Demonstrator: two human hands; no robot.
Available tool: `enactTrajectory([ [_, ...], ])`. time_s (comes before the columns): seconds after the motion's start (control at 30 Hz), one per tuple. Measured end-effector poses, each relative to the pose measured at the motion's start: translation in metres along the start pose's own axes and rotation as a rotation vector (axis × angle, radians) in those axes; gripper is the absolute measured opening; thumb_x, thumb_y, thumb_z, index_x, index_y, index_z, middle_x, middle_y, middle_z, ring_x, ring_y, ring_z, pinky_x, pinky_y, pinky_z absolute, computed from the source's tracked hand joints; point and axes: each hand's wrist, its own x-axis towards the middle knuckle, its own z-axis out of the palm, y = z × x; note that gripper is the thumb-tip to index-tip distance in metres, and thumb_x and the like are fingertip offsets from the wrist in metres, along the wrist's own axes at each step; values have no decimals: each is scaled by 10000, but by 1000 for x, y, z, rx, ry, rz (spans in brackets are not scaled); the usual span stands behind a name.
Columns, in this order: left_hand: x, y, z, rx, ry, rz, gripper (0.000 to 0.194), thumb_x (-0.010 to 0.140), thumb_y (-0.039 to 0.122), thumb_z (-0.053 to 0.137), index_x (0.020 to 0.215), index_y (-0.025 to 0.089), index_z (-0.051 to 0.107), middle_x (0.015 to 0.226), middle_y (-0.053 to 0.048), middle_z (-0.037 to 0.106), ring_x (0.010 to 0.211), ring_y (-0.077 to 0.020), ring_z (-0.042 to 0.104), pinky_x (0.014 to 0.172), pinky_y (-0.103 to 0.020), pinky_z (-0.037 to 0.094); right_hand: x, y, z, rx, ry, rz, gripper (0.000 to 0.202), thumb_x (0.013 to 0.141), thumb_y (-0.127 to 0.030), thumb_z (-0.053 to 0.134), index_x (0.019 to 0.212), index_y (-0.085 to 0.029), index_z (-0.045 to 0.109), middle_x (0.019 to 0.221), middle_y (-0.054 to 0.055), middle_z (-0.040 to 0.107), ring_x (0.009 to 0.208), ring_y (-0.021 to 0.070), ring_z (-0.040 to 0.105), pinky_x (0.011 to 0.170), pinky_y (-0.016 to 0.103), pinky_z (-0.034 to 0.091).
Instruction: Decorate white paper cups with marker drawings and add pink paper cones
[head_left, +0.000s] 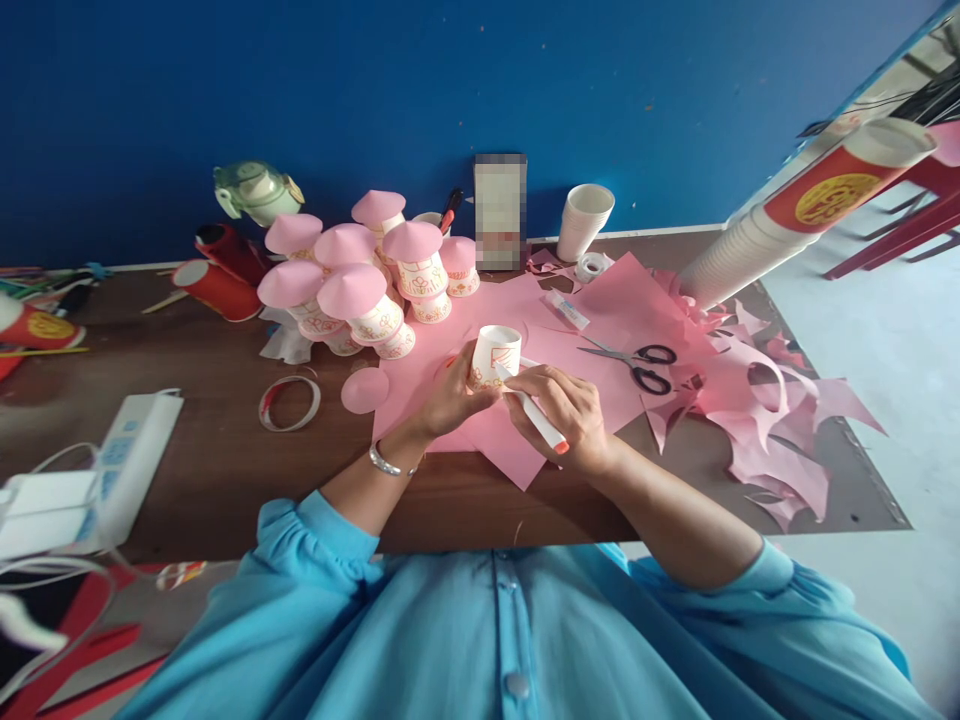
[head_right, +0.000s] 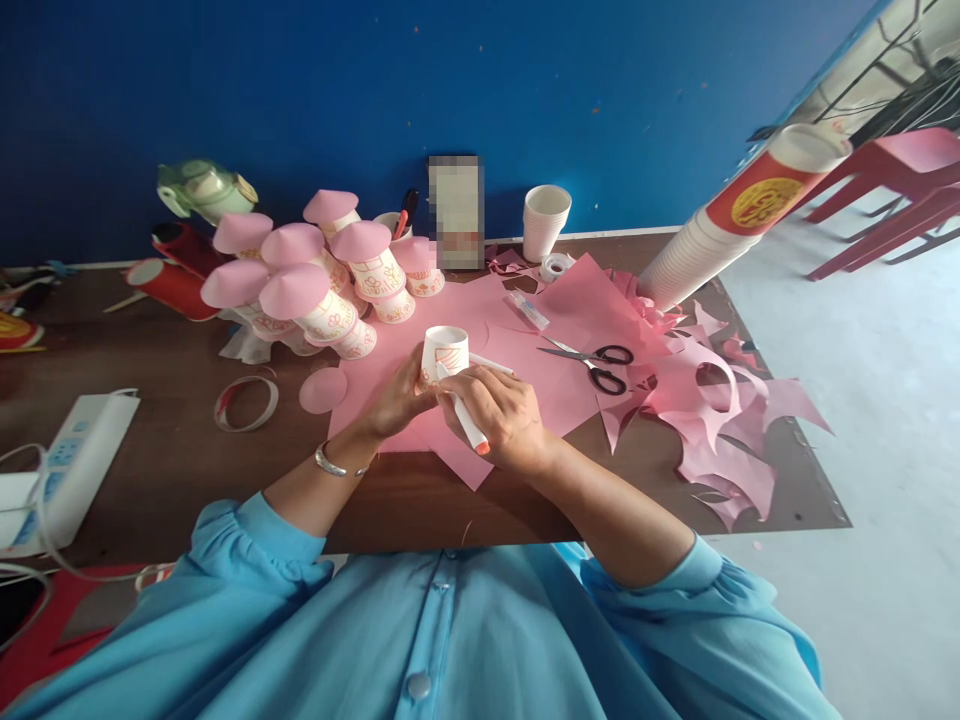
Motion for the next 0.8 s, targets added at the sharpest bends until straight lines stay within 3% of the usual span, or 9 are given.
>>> enactTrajectory([
  [0.13,0,4,-1,41,1,4,703,808,734,727,1217,179,591,1117,-110,739,1002,-286,688,845,-401,555,0,2,-2,-29,37,8,220,979,-89,645,1145,-222,590,858,27,772,740,175,767,671,278,627],
  [0.33,0,8,-1,80,-6,-4,569,836,576,731,1217,180,585,1141,-104,736,1032,-278,685,871,-393,554,0,4,-3,-65,41,33,198,980,-92,622,1126,-225,606,832,29,752,713,178,750,646,283,611],
  [0.67,-1,8,0,27,-2,-3,651,836,666,734,1228,168,590,1127,-116,730,1016,-282,678,860,-397,554,-1,2,-1,-24,-1,18,233,977,-83,622,1155,-229,586,865,27,766,754,184,762,673,290,620],
  [0.8,-2,10,-1,59,-9,-19,640,841,634,766,1244,168,593,1139,-115,740,1004,-272,677,848,-386,553,1,1,0,-15,5,0,217,974,-78,639,1132,-216,583,869,35,774,754,182,764,669,285,621],
])
